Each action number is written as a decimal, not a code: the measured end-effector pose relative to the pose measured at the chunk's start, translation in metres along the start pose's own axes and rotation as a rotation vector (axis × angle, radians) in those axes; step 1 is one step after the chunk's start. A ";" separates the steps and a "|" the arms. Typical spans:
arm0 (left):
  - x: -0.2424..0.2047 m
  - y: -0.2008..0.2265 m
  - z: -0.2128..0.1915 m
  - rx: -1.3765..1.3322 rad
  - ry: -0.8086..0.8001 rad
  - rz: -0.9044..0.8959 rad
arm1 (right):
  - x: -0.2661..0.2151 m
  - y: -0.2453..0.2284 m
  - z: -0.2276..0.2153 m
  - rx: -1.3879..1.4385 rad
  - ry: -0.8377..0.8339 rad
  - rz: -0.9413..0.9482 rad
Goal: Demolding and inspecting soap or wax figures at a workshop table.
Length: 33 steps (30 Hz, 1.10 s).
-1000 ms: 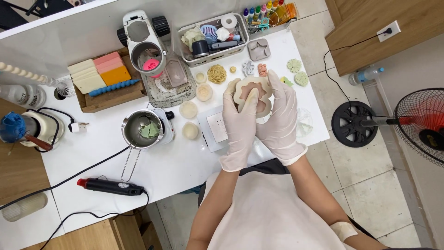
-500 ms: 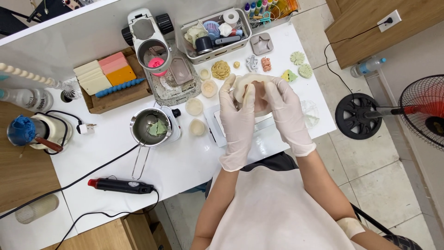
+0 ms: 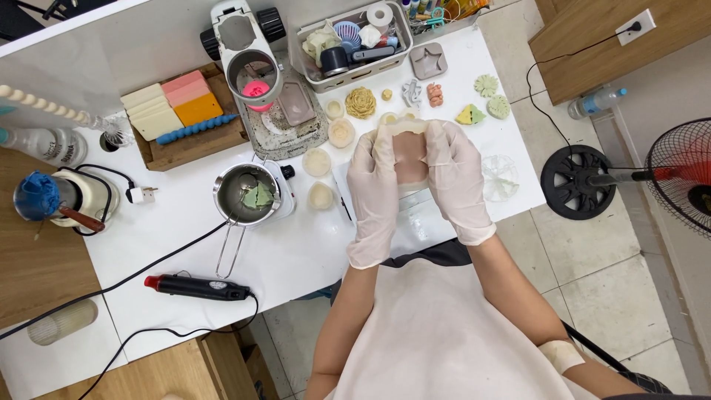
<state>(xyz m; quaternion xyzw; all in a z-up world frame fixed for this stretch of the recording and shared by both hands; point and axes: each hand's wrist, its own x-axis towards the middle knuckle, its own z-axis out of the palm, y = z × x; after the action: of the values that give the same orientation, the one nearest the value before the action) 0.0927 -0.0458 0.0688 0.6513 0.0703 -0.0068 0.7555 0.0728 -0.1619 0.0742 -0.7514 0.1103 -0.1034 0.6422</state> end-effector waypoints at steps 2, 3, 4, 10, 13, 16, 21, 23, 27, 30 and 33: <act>0.001 0.000 -0.001 0.000 0.003 -0.013 | -0.001 0.001 -0.001 -0.019 0.001 0.009; 0.002 -0.001 -0.001 -0.001 0.002 -0.023 | -0.001 0.001 -0.002 -0.039 0.006 0.015; 0.002 -0.002 -0.001 0.000 0.003 -0.024 | 0.000 -0.001 -0.002 -0.038 0.006 0.016; 0.004 -0.005 -0.004 0.026 0.005 -0.042 | 0.004 0.006 -0.007 0.069 -0.003 0.112; 0.004 -0.007 -0.007 0.049 -0.032 0.033 | 0.008 0.010 -0.011 0.171 -0.016 0.192; 0.006 -0.016 -0.007 -0.001 -0.069 -0.037 | 0.009 0.014 -0.014 0.131 -0.031 0.177; 0.008 -0.045 0.002 -0.243 -0.031 -0.091 | 0.014 0.024 -0.011 0.043 -0.079 0.011; 0.008 -0.046 0.002 -0.241 0.022 -0.125 | 0.014 0.021 -0.006 0.096 -0.081 0.132; 0.009 -0.034 0.002 -0.334 0.105 -0.094 | 0.008 0.036 0.000 0.290 -0.107 0.384; 0.008 -0.036 -0.007 -0.312 0.077 -0.340 | 0.005 0.044 0.000 0.290 -0.039 0.268; -0.004 -0.016 -0.020 -0.105 -0.147 -0.309 | 0.008 0.031 -0.007 0.263 -0.098 0.185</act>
<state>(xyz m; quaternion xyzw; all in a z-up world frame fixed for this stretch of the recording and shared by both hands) 0.0848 -0.0288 0.0511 0.5903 0.1143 -0.1669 0.7815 0.0778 -0.1756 0.0450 -0.6518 0.1331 -0.0205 0.7463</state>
